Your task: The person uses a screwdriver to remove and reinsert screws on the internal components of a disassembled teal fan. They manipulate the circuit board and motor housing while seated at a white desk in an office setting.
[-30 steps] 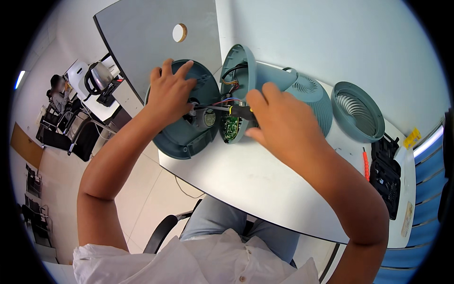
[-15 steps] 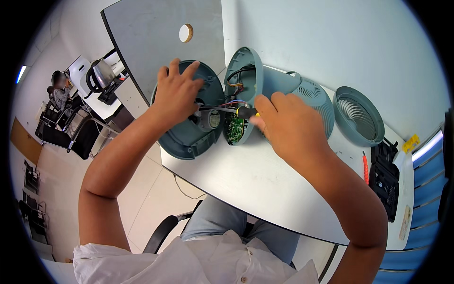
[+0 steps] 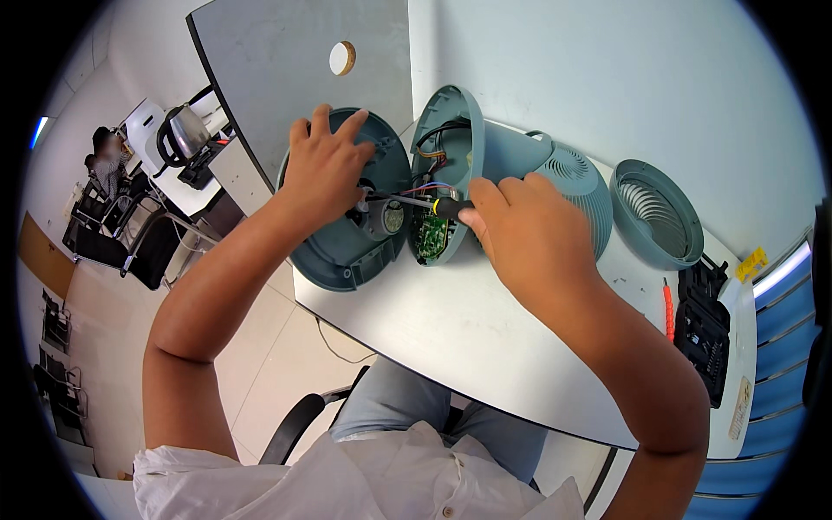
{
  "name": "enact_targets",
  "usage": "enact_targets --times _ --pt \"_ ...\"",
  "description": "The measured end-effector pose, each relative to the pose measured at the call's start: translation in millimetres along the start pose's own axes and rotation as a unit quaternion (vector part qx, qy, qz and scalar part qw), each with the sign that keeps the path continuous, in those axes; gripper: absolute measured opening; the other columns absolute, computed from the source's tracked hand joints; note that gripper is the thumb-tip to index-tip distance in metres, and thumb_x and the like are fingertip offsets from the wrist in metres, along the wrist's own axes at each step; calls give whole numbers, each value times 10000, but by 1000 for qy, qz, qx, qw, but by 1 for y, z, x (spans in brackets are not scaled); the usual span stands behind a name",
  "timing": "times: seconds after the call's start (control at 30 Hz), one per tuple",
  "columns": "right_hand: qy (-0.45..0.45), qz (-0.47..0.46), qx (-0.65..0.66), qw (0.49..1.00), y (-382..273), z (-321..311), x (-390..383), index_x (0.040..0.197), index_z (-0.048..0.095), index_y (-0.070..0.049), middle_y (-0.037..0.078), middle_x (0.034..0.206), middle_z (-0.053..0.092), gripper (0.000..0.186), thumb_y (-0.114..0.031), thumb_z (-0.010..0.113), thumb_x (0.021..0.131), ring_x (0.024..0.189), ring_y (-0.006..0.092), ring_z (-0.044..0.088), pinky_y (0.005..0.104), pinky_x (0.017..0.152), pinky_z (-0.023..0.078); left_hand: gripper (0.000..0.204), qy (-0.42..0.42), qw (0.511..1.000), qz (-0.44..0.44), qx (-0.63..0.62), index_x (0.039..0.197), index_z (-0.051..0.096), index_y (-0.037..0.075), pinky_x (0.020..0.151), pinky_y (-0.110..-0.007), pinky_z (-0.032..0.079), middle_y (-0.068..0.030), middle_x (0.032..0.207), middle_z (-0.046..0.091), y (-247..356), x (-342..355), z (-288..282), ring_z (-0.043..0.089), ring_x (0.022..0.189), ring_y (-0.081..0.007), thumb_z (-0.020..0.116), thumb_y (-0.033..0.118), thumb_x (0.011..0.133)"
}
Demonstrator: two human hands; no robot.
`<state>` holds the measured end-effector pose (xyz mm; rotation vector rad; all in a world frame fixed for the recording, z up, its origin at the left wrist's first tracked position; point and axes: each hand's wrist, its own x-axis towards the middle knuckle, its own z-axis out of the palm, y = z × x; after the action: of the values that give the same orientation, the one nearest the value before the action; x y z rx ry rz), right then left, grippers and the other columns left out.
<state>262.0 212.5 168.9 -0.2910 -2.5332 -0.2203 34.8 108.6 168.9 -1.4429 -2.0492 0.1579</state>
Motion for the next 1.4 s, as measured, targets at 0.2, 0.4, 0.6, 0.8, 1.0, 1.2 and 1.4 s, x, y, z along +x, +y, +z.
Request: enact_targets --times 0.2,0.4,0.6,0.8,1.0,1.2,1.4 --pt "62 -14 22 998 6 -1 3 940 514 -47 78 848 504 230 -153 677 816 757 221 557 324 573 498 426 -4 1000 0 2 975 686 168 962 -494 353 -69 1409 441 0 1 -1 364 1279 -389 812 199 570" --pt "10 -12 12 1000 8 -3 1 918 506 -45 89 891 498 200 -140 661 833 741 232 574 319 550 497 420 -3 1000 2 5 966 684 164 964 -497 353 -71 1408 441 0 0 -1 368 1277 -390 818 206 570" --pt "17 -2 41 999 0 -6 2 891 513 -42 93 898 496 154 -139 628 855 685 230 569 322 519 485 420 0 1000 -2 -5 961 684 161 975 -499 348 -70 1409 441 -1 -1 1 369 1277 -385 815 201 564" --pt "71 -47 -11 996 6 -3 5 886 515 -42 99 909 494 155 -136 631 848 701 219 552 333 526 480 415 5 1000 2 -3 953 684 159 975 -496 348 -70 1411 439 0 0 2 368 1278 -384 812 189 559" --pt "11 -16 8 1000 0 -6 3 911 519 -43 99 920 490 160 -124 637 841 747 217 552 329 561 491 411 3 1000 -2 -4 949 686 163 976 -492 347 -68 1412 439 0 -1 0 367 1279 -380 813 188 559" --pt "47 -5 49 998 5 -7 4 932 514 -41 104 905 490 162 -124 628 852 752 232 566 323 593 508 408 -4 1000 -4 -1 954 687 173 979 -489 347 -67 1415 438 2 0 -2 367 1282 -379 815 189 567" --pt "-17 5 45 999 3 -9 1 926 512 -40 85 785 551 171 -145 630 860 692 236 597 332 574 504 384 -16 1000 -7 -13 953 707 187 994 -493 333 -49 1422 434 1 -1 -3 354 1299 -384 805 165 582"
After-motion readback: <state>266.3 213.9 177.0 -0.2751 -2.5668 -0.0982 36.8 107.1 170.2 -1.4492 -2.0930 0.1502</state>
